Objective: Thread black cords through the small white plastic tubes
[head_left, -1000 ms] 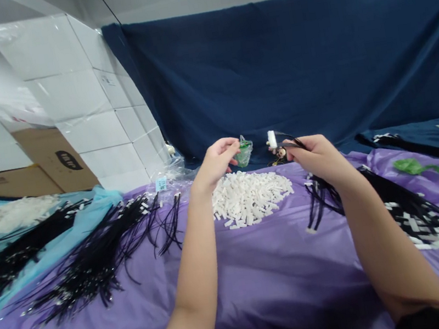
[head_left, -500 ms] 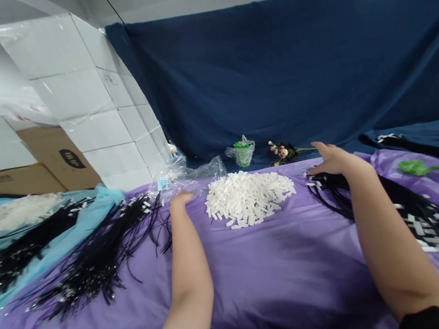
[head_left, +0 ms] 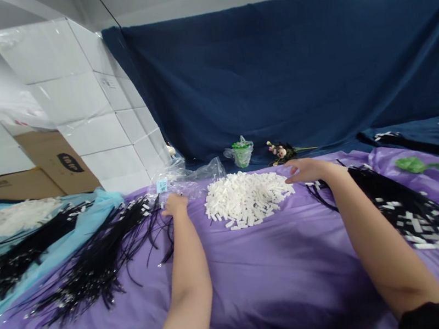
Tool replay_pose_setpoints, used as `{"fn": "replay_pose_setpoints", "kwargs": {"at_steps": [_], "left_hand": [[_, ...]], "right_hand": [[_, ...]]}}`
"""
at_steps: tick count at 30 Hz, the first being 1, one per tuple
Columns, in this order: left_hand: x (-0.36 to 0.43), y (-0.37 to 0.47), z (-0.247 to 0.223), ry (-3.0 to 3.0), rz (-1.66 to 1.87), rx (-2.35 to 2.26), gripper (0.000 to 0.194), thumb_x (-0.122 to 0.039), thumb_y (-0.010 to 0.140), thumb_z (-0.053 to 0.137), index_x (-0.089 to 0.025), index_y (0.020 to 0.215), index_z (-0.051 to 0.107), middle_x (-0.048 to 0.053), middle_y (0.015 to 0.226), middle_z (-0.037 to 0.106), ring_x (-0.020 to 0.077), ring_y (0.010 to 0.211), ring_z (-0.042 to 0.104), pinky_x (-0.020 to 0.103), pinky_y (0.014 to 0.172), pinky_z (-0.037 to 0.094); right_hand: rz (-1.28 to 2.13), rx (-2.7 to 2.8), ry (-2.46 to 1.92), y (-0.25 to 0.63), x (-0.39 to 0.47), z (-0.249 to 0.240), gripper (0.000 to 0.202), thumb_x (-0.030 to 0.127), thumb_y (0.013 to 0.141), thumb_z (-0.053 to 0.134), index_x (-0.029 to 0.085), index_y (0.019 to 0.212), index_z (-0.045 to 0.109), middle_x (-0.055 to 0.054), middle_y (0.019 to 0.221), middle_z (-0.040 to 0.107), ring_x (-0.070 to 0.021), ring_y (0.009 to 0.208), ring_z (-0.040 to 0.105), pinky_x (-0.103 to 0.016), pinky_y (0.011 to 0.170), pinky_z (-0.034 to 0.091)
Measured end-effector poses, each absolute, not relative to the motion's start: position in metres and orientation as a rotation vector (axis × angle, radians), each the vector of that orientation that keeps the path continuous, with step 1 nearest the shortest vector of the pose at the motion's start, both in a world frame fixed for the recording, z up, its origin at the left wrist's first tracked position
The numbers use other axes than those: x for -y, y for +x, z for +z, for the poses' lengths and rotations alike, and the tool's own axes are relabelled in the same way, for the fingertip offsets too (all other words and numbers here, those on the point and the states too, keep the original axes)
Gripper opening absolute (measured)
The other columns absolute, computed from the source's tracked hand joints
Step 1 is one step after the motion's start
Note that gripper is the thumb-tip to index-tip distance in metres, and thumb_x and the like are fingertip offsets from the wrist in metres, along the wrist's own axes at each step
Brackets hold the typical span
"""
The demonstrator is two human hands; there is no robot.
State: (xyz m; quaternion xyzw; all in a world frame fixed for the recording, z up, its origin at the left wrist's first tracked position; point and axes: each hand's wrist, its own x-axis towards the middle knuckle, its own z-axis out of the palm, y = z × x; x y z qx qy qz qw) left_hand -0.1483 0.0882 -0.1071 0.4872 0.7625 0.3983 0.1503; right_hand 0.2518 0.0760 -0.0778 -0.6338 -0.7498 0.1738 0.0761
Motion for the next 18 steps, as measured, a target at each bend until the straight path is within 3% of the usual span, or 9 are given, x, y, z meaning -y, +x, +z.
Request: {"fn": "replay_pose_setpoints", "kwargs": {"at_steps": [3,5,7,10,12,15,18], "left_hand": [[-0.093,-0.164,-0.104,1.282,1.397,-2.233,0.015,-0.026,0.086,0.064,-0.011,0.082,0.061,0.002,0.08,0.062,0.0171,0.084,0.061,0.04,0.081,0.048],[-0.089,-0.178,-0.089,1.23,1.597,-2.258,0.023,-0.018,0.081,0.064,-0.012,0.063,0.051,-0.004,0.053,0.043,0.0179,0.077,0.058,0.044,0.08,0.039],[-0.078,-0.19,-0.066,1.182,1.8,-2.273,0.025,-0.024,0.08,0.065,-0.012,0.063,0.051,-0.007,0.049,0.033,0.0191,0.075,0.055,0.045,0.079,0.034],[-0.057,-0.204,-0.032,1.081,2.086,-2.287,0.019,-0.03,0.08,0.065,-0.012,0.077,0.059,-0.005,0.058,0.042,0.0169,0.073,0.05,0.042,0.079,0.035],[-0.044,-0.207,-0.014,1.074,2.228,-2.245,0.014,-0.027,0.082,0.062,-0.013,0.084,0.061,-0.006,0.061,0.044,0.0121,0.066,0.047,0.032,0.072,0.038],[-0.032,-0.2,0.002,1.177,2.522,-1.988,0.01,-0.02,0.079,0.065,-0.012,0.086,0.062,-0.008,0.059,0.042,0.0069,0.056,0.04,0.02,0.057,0.035],[-0.03,-0.188,0.009,1.212,2.662,-1.718,0.011,-0.02,0.077,0.067,-0.012,0.084,0.063,-0.008,0.06,0.046,0.0054,0.057,0.044,0.019,0.056,0.039]], "right_hand": [[0.557,2.298,-1.873,0.242,-0.078,-0.079,0.063,0.041,0.077,0.068,0.019,0.135,0.057,-0.012,0.118,0.07,-0.0275,0.102,0.068,-0.033,0.088,0.051],[0.564,2.316,-1.855,0.237,-0.078,-0.078,0.063,0.041,0.075,0.069,0.018,0.133,0.059,-0.012,0.117,0.07,-0.0284,0.101,0.068,-0.033,0.087,0.051],[0.567,2.33,-1.83,0.233,-0.076,-0.077,0.063,0.041,0.075,0.069,0.019,0.133,0.059,-0.012,0.117,0.071,-0.0285,0.102,0.068,-0.033,0.087,0.051],[0.575,2.35,-1.784,0.23,-0.071,-0.073,0.061,0.042,0.077,0.068,0.021,0.133,0.058,-0.009,0.116,0.071,-0.0268,0.102,0.068,-0.032,0.088,0.051],[0.58,2.36,-1.753,0.228,-0.068,-0.071,0.061,0.045,0.078,0.066,0.021,0.134,0.058,-0.009,0.116,0.071,-0.0258,0.102,0.068,-0.031,0.087,0.051],[0.581,2.37,-1.7,0.228,-0.064,-0.068,0.063,0.049,0.078,0.066,0.021,0.134,0.057,-0.008,0.118,0.07,-0.0253,0.102,0.067,-0.03,0.086,0.05],[0.591,2.384,-1.648,0.227,-0.061,-0.066,0.063,0.051,0.078,0.065,0.022,0.133,0.057,-0.008,0.118,0.07,-0.0254,0.101,0.067,-0.031,0.085,0.05]]}}
